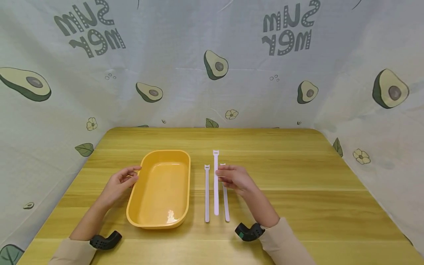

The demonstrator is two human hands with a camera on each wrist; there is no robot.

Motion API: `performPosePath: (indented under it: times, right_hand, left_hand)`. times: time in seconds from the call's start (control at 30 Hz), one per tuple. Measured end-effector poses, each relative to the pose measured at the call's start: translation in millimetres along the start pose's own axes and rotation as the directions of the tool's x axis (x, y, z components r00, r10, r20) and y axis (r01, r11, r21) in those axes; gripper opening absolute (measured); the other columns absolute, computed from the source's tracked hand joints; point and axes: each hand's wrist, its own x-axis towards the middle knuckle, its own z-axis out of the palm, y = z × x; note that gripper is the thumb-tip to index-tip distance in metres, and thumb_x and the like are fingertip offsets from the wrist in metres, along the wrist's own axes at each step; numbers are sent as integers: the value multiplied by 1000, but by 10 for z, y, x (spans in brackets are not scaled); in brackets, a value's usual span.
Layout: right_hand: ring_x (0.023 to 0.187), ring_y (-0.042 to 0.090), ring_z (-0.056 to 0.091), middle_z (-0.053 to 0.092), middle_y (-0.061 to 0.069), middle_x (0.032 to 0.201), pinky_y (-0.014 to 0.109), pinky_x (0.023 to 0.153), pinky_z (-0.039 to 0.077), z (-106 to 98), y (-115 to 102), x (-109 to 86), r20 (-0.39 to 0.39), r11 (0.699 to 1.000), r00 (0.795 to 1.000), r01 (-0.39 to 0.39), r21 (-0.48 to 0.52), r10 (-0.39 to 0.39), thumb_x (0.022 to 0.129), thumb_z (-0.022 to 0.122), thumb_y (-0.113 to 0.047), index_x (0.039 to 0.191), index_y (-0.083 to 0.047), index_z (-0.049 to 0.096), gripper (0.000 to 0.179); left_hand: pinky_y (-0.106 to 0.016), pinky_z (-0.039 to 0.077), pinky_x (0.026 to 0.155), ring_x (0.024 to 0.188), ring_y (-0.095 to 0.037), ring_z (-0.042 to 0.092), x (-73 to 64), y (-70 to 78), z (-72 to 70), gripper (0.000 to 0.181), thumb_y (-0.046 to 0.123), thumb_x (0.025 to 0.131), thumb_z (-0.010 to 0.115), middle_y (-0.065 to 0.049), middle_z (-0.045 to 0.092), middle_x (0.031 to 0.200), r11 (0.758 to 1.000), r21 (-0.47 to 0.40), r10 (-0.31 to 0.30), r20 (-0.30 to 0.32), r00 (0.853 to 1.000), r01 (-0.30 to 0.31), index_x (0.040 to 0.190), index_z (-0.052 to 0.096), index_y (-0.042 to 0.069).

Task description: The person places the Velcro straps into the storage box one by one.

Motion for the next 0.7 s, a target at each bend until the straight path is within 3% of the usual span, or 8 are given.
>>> performPosePath:
  times: [0.7]
  right_hand:
    - [70, 10, 62, 62, 1, 84, 18, 62, 50, 423, -52, 134, 74, 1000, 997, -11, 22, 9, 93, 59, 0, 105, 2, 58, 12]
  left_hand:
    - [-19, 48, 68, 75, -12, 54, 7, -8, -5, 34, 7, 97, 60, -15, 53, 98, 1000, 2, 4, -7, 1000, -4, 127, 55, -8]
